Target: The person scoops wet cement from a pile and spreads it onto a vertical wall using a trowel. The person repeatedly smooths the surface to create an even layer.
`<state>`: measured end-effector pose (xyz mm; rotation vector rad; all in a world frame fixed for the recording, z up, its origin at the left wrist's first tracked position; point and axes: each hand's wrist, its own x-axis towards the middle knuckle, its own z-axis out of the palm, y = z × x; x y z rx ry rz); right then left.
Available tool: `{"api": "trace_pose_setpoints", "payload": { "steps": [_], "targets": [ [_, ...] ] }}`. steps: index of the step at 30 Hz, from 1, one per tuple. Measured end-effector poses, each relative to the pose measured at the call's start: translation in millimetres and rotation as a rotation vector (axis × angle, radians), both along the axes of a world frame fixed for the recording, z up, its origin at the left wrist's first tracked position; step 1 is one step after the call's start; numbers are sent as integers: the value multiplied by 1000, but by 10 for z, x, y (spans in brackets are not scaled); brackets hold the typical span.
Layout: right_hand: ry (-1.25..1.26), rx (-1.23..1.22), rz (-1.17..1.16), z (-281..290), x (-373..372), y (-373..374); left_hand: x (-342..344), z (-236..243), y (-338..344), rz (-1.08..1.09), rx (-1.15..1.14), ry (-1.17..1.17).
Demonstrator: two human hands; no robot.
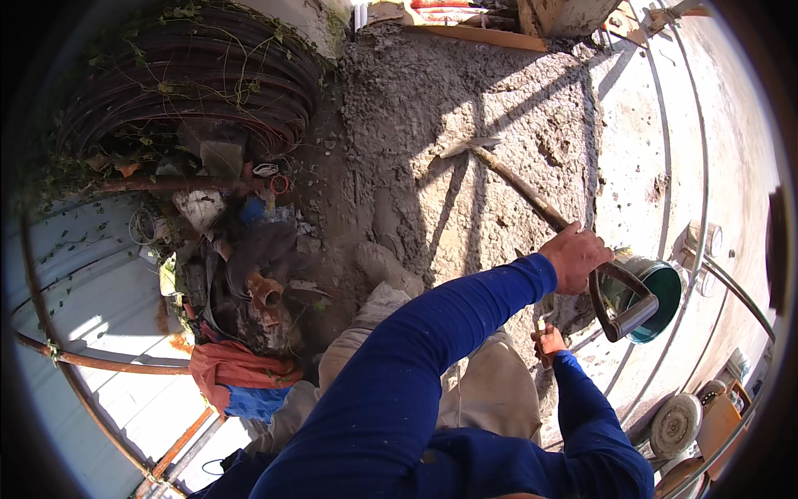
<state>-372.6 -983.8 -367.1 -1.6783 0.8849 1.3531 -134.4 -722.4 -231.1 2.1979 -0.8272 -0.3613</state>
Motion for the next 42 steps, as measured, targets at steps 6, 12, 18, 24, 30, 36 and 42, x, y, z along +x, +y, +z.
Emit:
{"api": "trace_pose_setpoints", "payload": {
  "steps": [6, 12, 18, 24, 30, 36, 42],
  "targets": [
    [-54, 50, -17, -9, -236, 109, -794, -42, 490, -23, -93, 77],
    [-237, 143, 852, 103, -2, 474, -1229, 488, 1789, 27, -262, 2],
    [-460, 308, 1240, -69, 137, 385, -857, 1828, 2138, 273, -386, -101],
    [-823, 307, 1381, -126, 240, 288, -985, 2471, 2472, 677, -773, -173],
    [-200, 133, 543, -159, 213, 481, -1164, 1557, 2834, 980, -699, -62],
    [-94, 37, 678, -241, 214, 225, -1519, 1356, 2741, 1034, -615, 5],
    [-600, 307, 1724, -279, 621, 316, -2225, 1262, 2247, 1109, -550, -16]
  ]
}}
